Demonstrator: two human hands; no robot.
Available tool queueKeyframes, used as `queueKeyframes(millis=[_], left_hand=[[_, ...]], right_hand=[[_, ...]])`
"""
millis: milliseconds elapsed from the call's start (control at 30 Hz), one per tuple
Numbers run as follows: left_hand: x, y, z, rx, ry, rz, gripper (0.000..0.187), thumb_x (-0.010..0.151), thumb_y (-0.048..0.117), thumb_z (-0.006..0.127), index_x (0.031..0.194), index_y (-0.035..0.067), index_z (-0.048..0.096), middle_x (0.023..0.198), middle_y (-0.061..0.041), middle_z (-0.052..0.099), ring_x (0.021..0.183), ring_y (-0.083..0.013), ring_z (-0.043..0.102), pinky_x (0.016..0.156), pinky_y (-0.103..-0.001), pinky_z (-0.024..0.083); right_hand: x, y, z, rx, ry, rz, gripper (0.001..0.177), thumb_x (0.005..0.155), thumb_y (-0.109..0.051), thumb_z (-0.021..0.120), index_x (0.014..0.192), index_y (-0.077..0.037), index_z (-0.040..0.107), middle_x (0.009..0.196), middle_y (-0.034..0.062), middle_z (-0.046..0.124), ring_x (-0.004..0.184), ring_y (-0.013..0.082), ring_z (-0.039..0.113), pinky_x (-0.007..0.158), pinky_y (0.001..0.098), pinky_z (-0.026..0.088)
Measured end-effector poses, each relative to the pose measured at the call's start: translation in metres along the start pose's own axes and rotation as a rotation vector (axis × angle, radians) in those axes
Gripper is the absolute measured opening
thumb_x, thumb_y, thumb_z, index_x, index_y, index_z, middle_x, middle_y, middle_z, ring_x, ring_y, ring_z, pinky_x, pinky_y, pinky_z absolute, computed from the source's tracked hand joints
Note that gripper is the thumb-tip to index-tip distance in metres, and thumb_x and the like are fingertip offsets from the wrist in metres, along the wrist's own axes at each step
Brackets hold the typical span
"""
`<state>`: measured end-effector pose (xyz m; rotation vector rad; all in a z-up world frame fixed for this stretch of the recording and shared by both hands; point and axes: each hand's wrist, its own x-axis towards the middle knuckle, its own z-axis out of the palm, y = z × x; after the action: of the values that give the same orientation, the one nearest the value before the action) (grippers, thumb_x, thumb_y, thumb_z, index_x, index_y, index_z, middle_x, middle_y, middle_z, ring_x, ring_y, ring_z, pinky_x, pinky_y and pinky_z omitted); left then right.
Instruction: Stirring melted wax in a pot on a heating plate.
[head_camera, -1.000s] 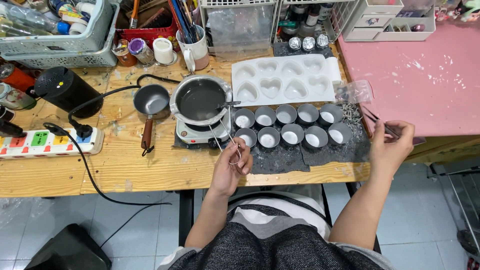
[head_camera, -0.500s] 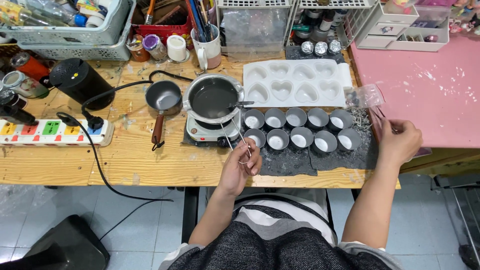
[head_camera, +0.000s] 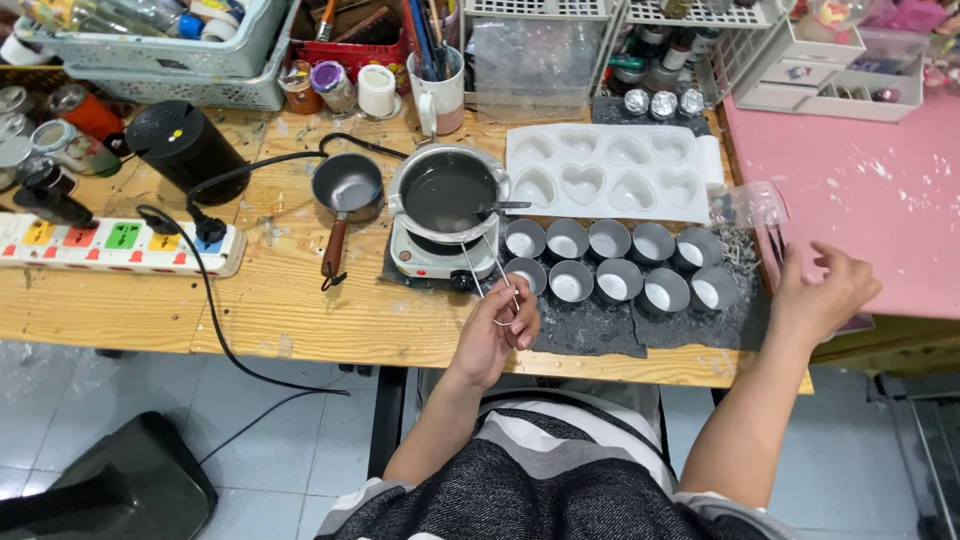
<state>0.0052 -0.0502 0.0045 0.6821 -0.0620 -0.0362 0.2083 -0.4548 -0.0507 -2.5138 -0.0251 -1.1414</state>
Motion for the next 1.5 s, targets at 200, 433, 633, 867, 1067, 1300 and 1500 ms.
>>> queueKeyframes(millis=[200, 433, 633, 867, 1067, 1300, 1500], left_hand=[[0.001, 0.005, 0.015, -0.033, 0.077, -0.004, 0.018, 0.103, 0.025, 0.04, 0.111, 0.013, 0.05, 0.071, 0.0, 0.045, 0.058, -0.0109, 0.044, 0.054, -0.023, 0.035], [0.001, -0.001, 0.0, -0.065, 0.026, 0.061, 0.019, 0.108, 0.025, 0.041, 0.11, 0.008, 0.048, 0.071, 0.0, 0.043, 0.06, -0.0114, 0.044, 0.054, -0.025, 0.035], [0.0, 0.0, -0.003, -0.092, 0.026, 0.052, 0.019, 0.108, 0.026, 0.04, 0.108, 0.008, 0.047, 0.07, 0.0, 0.041, 0.06, -0.0122, 0.044, 0.056, -0.026, 0.036], [0.0, 0.004, -0.005, -0.192, -0.024, 0.099, 0.036, 0.111, 0.042, 0.032, 0.107, 0.01, 0.047, 0.067, 0.001, 0.038, 0.057, -0.0121, 0.041, 0.056, -0.026, 0.034], [0.0, 0.003, -0.006, -0.273, -0.032, 0.137, 0.049, 0.111, 0.053, 0.025, 0.105, 0.01, 0.047, 0.064, 0.001, 0.037, 0.053, -0.0116, 0.038, 0.054, -0.026, 0.032], [-0.001, 0.002, -0.006, -0.262, -0.042, 0.144, 0.05, 0.112, 0.053, 0.024, 0.105, 0.01, 0.047, 0.062, 0.002, 0.036, 0.052, -0.0109, 0.036, 0.054, -0.026, 0.03], [-0.002, 0.004, -0.005, -0.24, -0.041, 0.145, 0.051, 0.112, 0.054, 0.022, 0.106, 0.01, 0.046, 0.062, 0.002, 0.035, 0.051, -0.0105, 0.035, 0.053, -0.026, 0.03]], right_hand=[[0.023, -0.186, -0.055, 0.827, -0.361, -0.032, 0.054, 0.097, -0.011, 0.082, 0.145, -0.008, 0.059, 0.098, -0.0017, 0.059, 0.087, 0.0079, 0.057, 0.077, 0.0247, 0.049], [0.037, -0.324, -0.03, 0.954, -0.907, -0.349, 0.056, 0.089, -0.014, 0.081, 0.141, -0.009, 0.06, 0.084, -0.0014, 0.065, 0.069, 0.0064, 0.054, 0.062, 0.0238, 0.046], [0.037, -0.365, -0.001, 1.157, -1.07, -0.203, 0.018, 0.1, -0.014, 0.074, 0.116, -0.005, 0.077, 0.089, 0.0008, 0.074, 0.076, 0.0045, 0.065, 0.067, 0.023, 0.054], [0.06, -0.375, -0.044, 0.893, -0.59, -0.719, 0.013, 0.103, -0.004, 0.064, 0.114, -0.003, 0.07, 0.091, 0.0102, 0.065, 0.081, 0.0237, 0.065, 0.066, 0.0344, 0.051], [0.05, -0.36, -0.039, 0.871, -0.563, -0.816, 0.008, 0.103, -0.004, 0.062, 0.108, -0.002, 0.068, 0.089, 0.0116, 0.063, 0.082, 0.0288, 0.063, 0.07, 0.0394, 0.05], [0.015, -0.343, 0.016, 1.209, -0.885, -0.128, 0.021, 0.109, -0.01, 0.054, 0.106, 0.001, 0.072, 0.079, 0.0063, 0.069, 0.064, 0.0102, 0.058, 0.055, 0.0273, 0.045], [0.016, -0.348, 0.019, 1.414, -0.998, 0.241, 0.025, 0.107, -0.011, 0.051, 0.106, 0.003, 0.071, 0.081, 0.0074, 0.067, 0.059, 0.0092, 0.056, 0.049, 0.0243, 0.045]])
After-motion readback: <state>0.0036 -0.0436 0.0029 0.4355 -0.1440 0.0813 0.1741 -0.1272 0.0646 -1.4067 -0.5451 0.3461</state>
